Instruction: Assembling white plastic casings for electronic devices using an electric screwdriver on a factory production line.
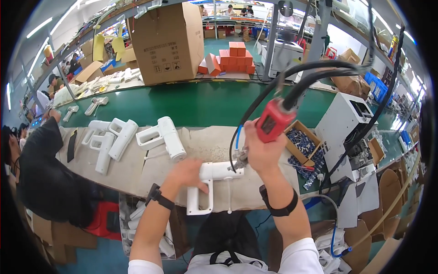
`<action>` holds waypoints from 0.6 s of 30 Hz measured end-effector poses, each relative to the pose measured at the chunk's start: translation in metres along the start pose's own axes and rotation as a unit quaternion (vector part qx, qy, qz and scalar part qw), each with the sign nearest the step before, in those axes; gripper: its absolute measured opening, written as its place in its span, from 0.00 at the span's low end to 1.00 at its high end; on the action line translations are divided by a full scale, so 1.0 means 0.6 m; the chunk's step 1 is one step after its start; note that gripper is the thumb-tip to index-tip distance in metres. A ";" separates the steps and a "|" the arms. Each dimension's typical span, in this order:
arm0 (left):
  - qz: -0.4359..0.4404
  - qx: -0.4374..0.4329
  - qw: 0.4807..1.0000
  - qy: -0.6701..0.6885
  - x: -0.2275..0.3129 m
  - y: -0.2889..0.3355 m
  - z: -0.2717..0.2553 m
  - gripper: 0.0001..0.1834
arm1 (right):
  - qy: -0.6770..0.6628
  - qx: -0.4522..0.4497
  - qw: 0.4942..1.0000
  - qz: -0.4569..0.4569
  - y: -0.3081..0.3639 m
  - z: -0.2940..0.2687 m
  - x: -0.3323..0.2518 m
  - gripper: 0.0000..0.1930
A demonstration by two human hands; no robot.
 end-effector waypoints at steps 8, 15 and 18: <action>-0.001 0.003 0.996 0.090 0.079 -0.030 0.028 0.46 | -0.039 -0.015 0.999 -0.015 -0.029 0.056 -0.001 0.06; 0.012 -0.016 0.998 0.064 0.091 -0.040 0.024 0.53 | -0.009 -0.020 1.000 0.012 -0.019 0.073 0.050 0.07; 0.007 -0.024 0.998 0.061 0.094 -0.038 0.028 0.52 | -0.007 0.001 0.998 0.060 0.000 0.073 0.086 0.08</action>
Point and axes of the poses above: each hand's wrist, its own y-axis away from the middle knuckle, its own z-axis out of the palm, x = y × z, the point moved 4 cm from there along -y, towards the middle knuckle, and after that the axes turned 15 degrees about -z, right-handed, at the moved point
